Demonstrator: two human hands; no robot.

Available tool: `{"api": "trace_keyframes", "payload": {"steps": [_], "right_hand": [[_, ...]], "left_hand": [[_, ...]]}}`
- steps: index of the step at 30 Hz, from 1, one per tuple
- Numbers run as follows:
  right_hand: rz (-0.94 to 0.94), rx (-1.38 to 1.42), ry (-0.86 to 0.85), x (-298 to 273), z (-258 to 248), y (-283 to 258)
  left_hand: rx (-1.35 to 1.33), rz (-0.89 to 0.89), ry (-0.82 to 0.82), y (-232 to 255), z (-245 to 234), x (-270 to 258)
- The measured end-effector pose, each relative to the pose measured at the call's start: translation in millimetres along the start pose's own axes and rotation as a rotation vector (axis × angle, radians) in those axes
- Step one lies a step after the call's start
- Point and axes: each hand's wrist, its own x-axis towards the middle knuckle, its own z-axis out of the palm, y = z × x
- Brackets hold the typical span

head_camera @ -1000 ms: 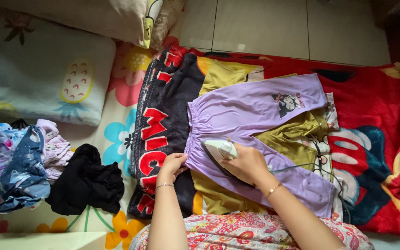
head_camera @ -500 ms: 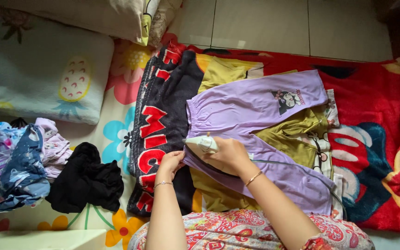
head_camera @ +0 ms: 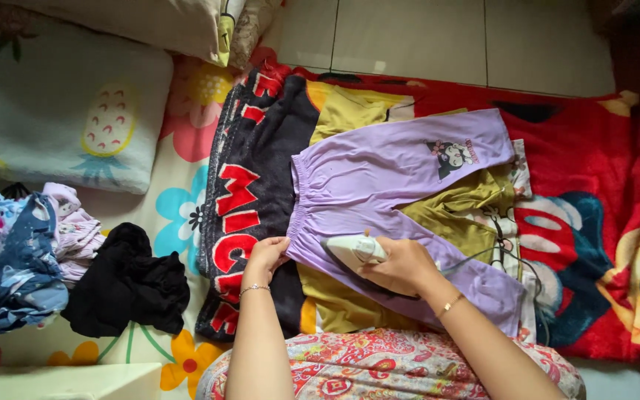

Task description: Ironing various pieces of children's clothing on a blanket spread on the floor.

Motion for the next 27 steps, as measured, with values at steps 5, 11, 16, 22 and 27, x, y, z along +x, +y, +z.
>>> {"api": "trace_keyframes", "payload": {"steps": [5, 11, 16, 22, 27], "right_hand": [[-0.142, -0.026, 0.038, 29.7, 35.8, 0.9], [-0.146, -0.071, 0.08, 30.2, 46.1, -50.7], [-0.135, -0.08, 0.092, 16.2, 44.9, -33.8], [-0.034, -0.102, 0.038, -10.5, 22.5, -2.7], [-0.109, -0.074, 0.034, -4.0, 28.1, -5.0]], "left_hand": [[0.005, 0.013, 0.021, 2.3, -0.1, 3.1], [-0.036, 0.022, 0.044, -13.3, -7.2, 17.6], [-0.034, 0.042, 0.056, -9.2, -5.2, 10.7], [-0.055, 0.06, 0.049, -11.0, -4.2, 14.2], [-0.074, 0.067, 0.025, -11.1, -4.0, 8.1]]}}
